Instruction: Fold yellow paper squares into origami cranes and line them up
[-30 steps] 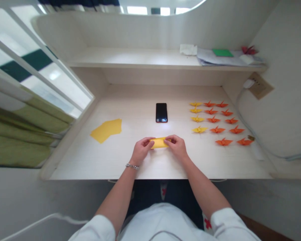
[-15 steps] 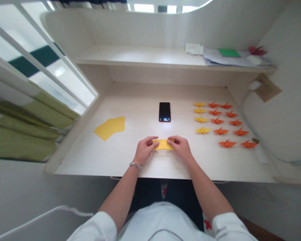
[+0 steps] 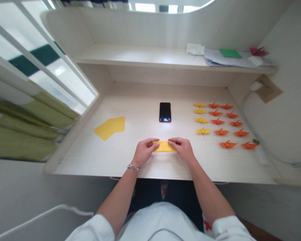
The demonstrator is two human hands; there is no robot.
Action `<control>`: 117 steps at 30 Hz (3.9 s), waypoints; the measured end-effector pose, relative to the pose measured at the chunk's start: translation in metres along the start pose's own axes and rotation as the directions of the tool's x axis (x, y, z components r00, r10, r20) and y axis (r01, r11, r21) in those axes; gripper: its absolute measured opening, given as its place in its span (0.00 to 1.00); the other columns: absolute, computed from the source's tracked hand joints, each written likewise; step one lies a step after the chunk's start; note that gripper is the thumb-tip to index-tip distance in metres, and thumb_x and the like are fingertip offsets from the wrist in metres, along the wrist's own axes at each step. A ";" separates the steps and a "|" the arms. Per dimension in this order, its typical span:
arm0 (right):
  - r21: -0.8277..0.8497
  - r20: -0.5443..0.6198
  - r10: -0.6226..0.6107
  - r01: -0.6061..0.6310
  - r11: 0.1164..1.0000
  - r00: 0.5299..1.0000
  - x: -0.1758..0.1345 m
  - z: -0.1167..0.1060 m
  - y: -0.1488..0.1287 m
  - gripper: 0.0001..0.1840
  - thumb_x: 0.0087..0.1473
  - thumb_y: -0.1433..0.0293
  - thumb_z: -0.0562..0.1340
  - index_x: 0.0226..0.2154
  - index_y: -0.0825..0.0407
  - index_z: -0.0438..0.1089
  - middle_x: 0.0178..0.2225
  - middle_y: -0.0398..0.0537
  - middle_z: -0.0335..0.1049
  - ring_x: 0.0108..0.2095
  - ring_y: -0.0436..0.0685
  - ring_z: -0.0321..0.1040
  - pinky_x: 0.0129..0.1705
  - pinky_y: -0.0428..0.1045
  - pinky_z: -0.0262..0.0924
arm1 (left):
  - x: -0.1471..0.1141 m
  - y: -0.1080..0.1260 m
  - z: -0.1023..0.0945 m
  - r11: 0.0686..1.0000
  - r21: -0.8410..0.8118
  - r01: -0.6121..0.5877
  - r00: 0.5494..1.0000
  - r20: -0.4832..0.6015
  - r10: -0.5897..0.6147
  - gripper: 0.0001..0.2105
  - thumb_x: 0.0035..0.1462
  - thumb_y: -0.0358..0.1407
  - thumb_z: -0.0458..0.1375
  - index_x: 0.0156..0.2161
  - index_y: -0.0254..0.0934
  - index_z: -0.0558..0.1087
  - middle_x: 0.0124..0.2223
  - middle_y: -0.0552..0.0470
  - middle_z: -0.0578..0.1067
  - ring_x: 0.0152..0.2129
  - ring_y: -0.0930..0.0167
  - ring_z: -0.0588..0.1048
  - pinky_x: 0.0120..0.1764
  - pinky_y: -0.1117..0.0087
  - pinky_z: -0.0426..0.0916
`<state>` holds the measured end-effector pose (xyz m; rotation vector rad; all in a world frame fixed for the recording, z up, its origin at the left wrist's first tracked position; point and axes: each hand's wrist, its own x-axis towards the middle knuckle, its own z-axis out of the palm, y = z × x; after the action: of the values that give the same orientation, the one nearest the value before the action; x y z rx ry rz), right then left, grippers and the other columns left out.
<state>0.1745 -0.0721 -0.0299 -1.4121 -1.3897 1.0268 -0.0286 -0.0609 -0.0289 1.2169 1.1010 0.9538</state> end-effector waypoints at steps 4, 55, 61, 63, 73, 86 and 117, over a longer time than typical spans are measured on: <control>0.008 0.004 -0.003 0.003 1.000 1.000 0.001 0.000 -0.001 0.15 0.47 0.60 0.65 0.34 0.51 0.78 0.29 0.48 0.77 0.29 0.55 0.70 0.31 0.48 0.63 | 0.001 0.000 -0.001 1.000 0.015 -0.004 1.000 0.002 0.004 0.19 0.48 0.42 0.64 0.44 0.33 0.76 0.30 0.49 0.77 0.28 0.70 0.75 0.31 0.72 0.69; 0.106 0.061 -0.033 0.027 0.994 0.998 -0.004 -0.004 -0.017 0.10 0.48 0.64 0.65 0.34 0.50 0.77 0.32 0.49 0.78 0.33 0.57 0.72 0.36 0.50 0.66 | -0.008 0.028 0.005 0.967 0.247 -0.064 0.997 -0.015 0.070 0.13 0.48 0.41 0.64 0.39 0.36 0.80 0.37 0.46 0.80 0.32 0.64 0.77 0.33 0.69 0.71; 0.084 0.067 -0.020 0.014 0.996 0.998 -0.002 -0.004 -0.017 0.12 0.48 0.64 0.64 0.35 0.51 0.77 0.33 0.50 0.77 0.33 0.57 0.72 0.36 0.50 0.66 | -0.005 0.029 0.005 0.964 0.257 -0.071 0.997 -0.008 0.076 0.13 0.49 0.41 0.63 0.38 0.36 0.80 0.37 0.45 0.80 0.34 0.63 0.77 0.36 0.67 0.72; 0.092 0.070 -0.011 0.005 0.996 0.997 -0.001 -0.004 -0.016 0.12 0.47 0.64 0.65 0.35 0.52 0.77 0.33 0.50 0.77 0.32 0.57 0.72 0.35 0.50 0.66 | -0.003 0.029 0.005 0.962 0.261 -0.076 0.997 -0.008 0.081 0.13 0.49 0.41 0.63 0.38 0.36 0.80 0.37 0.45 0.80 0.34 0.63 0.78 0.35 0.66 0.72; 0.321 0.011 0.064 -0.064 0.945 0.998 0.002 0.002 -0.015 0.22 0.44 0.65 0.67 0.44 0.53 0.69 0.30 0.48 0.76 0.30 0.56 0.72 0.33 0.49 0.67 | -0.003 0.028 0.006 0.954 0.274 -0.122 0.990 -0.040 0.138 0.13 0.49 0.41 0.63 0.38 0.35 0.80 0.39 0.44 0.80 0.35 0.63 0.77 0.35 0.68 0.72; 0.326 -0.013 0.090 -0.081 0.942 0.996 0.000 0.011 -0.020 0.20 0.43 0.66 0.67 0.40 0.52 0.68 0.30 0.47 0.75 0.32 0.56 0.73 0.35 0.50 0.67 | -0.006 0.022 0.016 0.971 0.226 -0.072 0.994 -0.065 0.089 0.12 0.52 0.42 0.60 0.35 0.34 0.77 0.34 0.46 0.80 0.31 0.66 0.77 0.32 0.70 0.71; 0.335 -0.046 0.041 -0.023 0.942 0.998 -0.004 0.013 -0.035 0.15 0.43 0.68 0.67 0.37 0.50 0.67 0.28 0.43 0.72 0.28 0.52 0.69 0.30 0.47 0.63 | -0.003 0.020 0.027 0.993 0.058 -0.102 0.991 -0.076 0.106 0.12 0.51 0.41 0.61 0.35 0.33 0.76 0.33 0.47 0.78 0.30 0.68 0.76 0.33 0.70 0.71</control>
<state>0.1518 -0.0758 0.0005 -1.2027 -1.0956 1.1765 -0.0029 -0.0672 -0.0082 1.3004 1.1407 1.0650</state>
